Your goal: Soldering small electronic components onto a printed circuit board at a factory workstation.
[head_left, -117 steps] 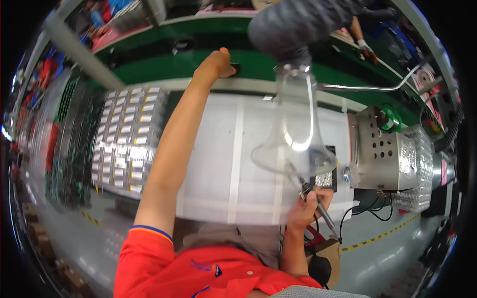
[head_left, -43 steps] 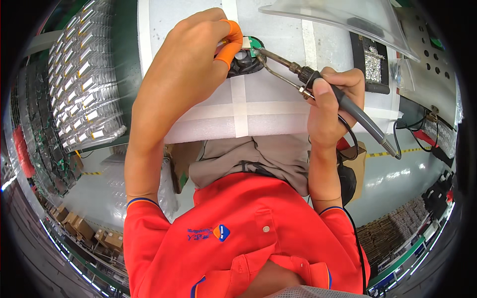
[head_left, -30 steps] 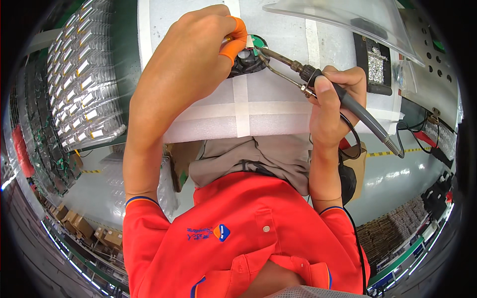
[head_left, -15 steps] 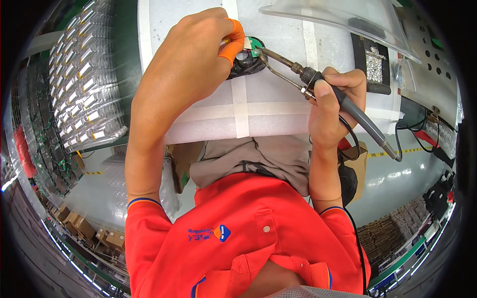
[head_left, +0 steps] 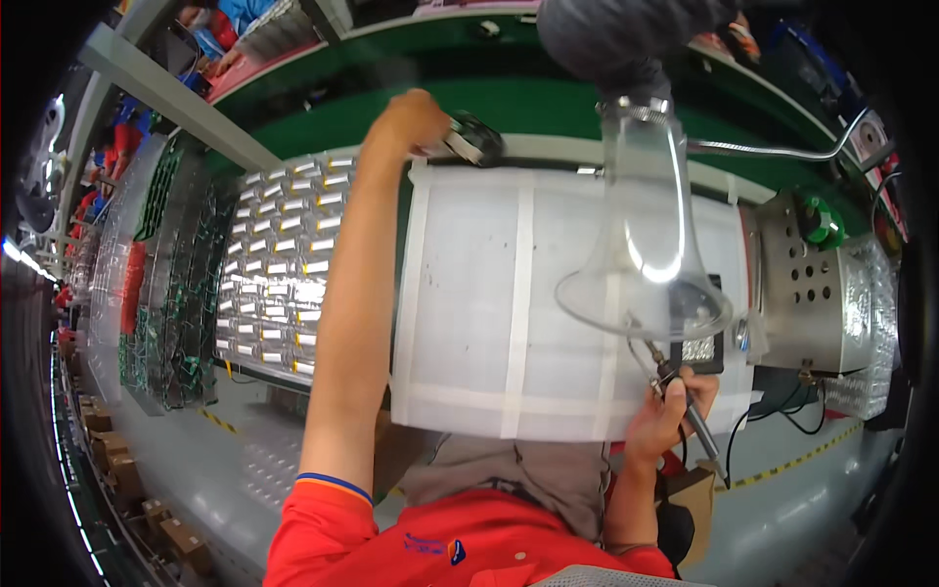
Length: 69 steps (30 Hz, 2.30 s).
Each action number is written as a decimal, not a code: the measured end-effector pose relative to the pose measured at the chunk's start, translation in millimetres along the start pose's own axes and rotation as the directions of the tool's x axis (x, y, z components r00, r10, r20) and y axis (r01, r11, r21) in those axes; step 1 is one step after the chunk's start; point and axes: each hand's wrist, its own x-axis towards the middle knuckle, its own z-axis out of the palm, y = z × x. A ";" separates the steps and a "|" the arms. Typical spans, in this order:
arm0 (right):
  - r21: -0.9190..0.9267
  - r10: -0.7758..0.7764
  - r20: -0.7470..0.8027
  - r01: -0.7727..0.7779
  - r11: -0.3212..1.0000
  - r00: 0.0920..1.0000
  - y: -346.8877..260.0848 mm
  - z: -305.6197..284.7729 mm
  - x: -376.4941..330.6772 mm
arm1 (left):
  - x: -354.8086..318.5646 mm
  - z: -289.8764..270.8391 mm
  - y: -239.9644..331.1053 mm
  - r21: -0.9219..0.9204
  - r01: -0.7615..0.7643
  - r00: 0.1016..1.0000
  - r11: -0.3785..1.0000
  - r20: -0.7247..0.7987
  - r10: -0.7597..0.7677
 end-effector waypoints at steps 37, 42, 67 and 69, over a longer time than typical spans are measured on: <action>0.024 0.078 0.119 -0.081 0.996 0.990 3.8 -8.7 2.6 | 129.6 39.7 -0.5 0.295 -0.467 0.841 0.834 -0.143 0.522; 0.110 0.077 0.003 -0.076 0.991 0.997 4.9 -6.0 1.3 | -32.8 28.2 -2.6 0.302 -0.217 0.964 0.928 -0.080 0.252; 0.100 0.026 0.119 -0.038 0.994 0.993 -1.8 -0.2 0.9 | -253.4 -3.9 -143.6 -0.214 -0.255 0.865 0.943 -0.487 0.123; 0.086 0.050 0.141 -0.062 0.994 0.989 -4.5 1.5 -1.0 | -255.6 9.9 -122.9 -0.309 -0.345 0.898 0.886 -0.384 0.216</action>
